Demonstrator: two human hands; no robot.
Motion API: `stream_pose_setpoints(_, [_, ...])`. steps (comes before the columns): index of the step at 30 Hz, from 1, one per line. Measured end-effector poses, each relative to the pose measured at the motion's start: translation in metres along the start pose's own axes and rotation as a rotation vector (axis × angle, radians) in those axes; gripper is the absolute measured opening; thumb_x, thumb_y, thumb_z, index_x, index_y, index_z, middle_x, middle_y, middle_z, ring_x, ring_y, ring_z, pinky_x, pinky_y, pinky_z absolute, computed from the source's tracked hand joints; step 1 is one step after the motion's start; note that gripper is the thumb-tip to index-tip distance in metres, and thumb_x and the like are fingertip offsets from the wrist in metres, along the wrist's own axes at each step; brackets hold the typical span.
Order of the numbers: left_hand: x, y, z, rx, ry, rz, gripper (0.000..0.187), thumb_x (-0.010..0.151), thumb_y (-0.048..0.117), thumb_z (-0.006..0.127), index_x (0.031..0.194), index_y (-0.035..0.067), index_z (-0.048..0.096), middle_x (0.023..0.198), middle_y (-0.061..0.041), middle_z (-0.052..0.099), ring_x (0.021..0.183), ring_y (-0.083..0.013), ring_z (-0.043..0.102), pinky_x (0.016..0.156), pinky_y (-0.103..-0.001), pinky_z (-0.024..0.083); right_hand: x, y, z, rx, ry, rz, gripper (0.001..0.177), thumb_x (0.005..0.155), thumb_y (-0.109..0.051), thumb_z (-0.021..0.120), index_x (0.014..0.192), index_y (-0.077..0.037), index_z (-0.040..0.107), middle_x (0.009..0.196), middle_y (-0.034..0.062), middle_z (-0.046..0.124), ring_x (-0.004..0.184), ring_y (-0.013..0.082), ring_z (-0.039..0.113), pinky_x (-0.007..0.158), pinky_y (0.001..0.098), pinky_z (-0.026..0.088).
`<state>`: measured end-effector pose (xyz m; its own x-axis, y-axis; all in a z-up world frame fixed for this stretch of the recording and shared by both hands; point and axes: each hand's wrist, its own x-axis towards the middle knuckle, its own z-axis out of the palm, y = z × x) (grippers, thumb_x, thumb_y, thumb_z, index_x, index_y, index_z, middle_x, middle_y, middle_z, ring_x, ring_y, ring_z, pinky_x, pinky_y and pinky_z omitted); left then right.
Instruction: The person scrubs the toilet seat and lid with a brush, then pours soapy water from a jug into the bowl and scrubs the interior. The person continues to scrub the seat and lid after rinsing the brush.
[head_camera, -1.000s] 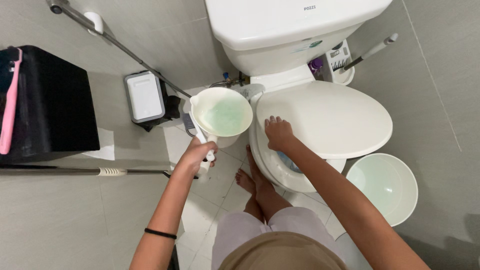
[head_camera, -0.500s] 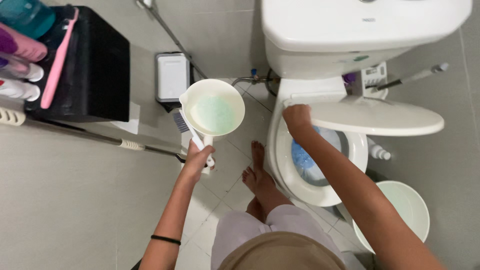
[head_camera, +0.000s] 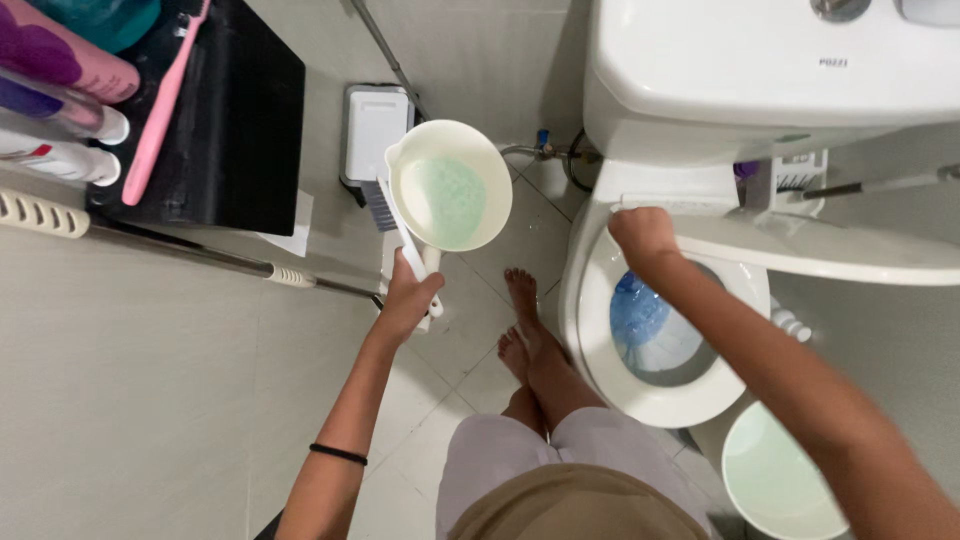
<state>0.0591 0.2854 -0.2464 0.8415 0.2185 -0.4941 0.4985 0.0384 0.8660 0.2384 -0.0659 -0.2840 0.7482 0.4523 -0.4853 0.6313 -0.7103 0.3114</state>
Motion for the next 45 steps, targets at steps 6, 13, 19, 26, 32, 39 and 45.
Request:
stream_pose_setpoints(6, [-0.008,0.003,0.022,0.093,-0.097,0.066,0.069,0.082,0.008,0.063,0.141,0.003,0.028,0.114,-0.01,0.055,0.094,-0.0172,0.057,0.075,-0.032,0.052,-0.106,0.046,-0.048,-0.058,0.352,-0.098,0.033,0.083,-0.008,0.069,0.116,-0.01,0.068,0.089,0.007,0.075,0.075,0.0204,0.075,0.057,0.0312,0.057])
stream_pose_setpoints(13, [-0.024,-0.009,0.066,0.085,-0.258,0.044,0.072,0.081,0.008,0.063,0.145,0.001,0.033,0.121,-0.014,0.053,0.104,-0.0226,0.058,0.087,-0.037,0.053,-0.19,0.112,-0.067,-0.142,0.572,-0.091,0.021,0.085,-0.01,0.066,0.106,-0.014,0.064,0.081,0.0015,0.069,0.075,0.0182,0.073,0.057,0.0311,0.056])
stream_pose_setpoints(19, [-0.032,-0.003,0.079,0.143,-0.322,0.183,0.074,0.08,0.008,0.063,0.147,0.004,0.031,0.131,-0.016,0.052,0.114,-0.0246,0.056,0.096,-0.039,0.05,-0.184,0.121,-0.063,-0.063,0.769,-0.016,0.014,0.089,-0.023,0.072,0.087,-0.015,0.061,0.076,0.0002,0.066,0.068,0.0175,0.069,0.053,0.0314,0.053])
stream_pose_setpoints(26, [-0.064,0.022,0.08,0.804,-0.333,0.092,0.072,0.082,0.021,0.067,0.144,0.009,0.033,0.111,-0.026,0.069,0.101,-0.04,0.069,0.09,-0.046,0.053,-0.171,0.111,-0.048,-0.081,0.863,-0.029,0.014,0.09,-0.018,0.072,0.081,-0.016,0.061,0.073,0.0005,0.064,0.067,0.0168,0.067,0.052,0.0319,0.051])
stream_pose_setpoints(32, [-0.095,0.022,0.098,0.888,-0.378,0.176,0.076,0.078,0.022,0.068,0.144,0.009,0.033,0.109,-0.026,0.07,0.1,-0.0405,0.07,0.089,-0.047,0.054,-0.176,0.125,-0.021,-0.078,0.821,-0.061,0.014,0.086,-0.012,0.071,0.097,-0.018,0.064,0.083,0.0016,0.068,0.075,0.0199,0.07,0.052,0.0335,0.051])
stream_pose_setpoints(39, [-0.135,0.008,0.127,1.016,-0.439,0.165,0.073,0.078,0.024,0.068,0.143,0.008,0.037,0.105,-0.026,0.072,0.098,-0.0415,0.071,0.087,-0.048,0.054,-0.244,0.212,0.03,0.175,0.737,0.22,0.014,0.104,-0.023,0.073,0.113,-0.017,0.066,0.096,0.0072,0.073,0.08,0.0297,0.071,0.061,0.0427,0.052])
stream_pose_setpoints(45, [-0.154,-0.001,0.198,1.162,-0.519,0.169,0.08,0.077,0.025,0.069,0.145,0.001,0.034,0.102,-0.025,0.073,0.1,-0.04,0.07,0.088,-0.048,0.054,-0.261,0.199,0.076,0.201,0.588,0.386,0.023,0.095,-0.013,0.07,0.117,-0.015,0.063,0.096,0.0123,0.074,0.081,0.0355,0.073,0.064,0.0463,0.056])
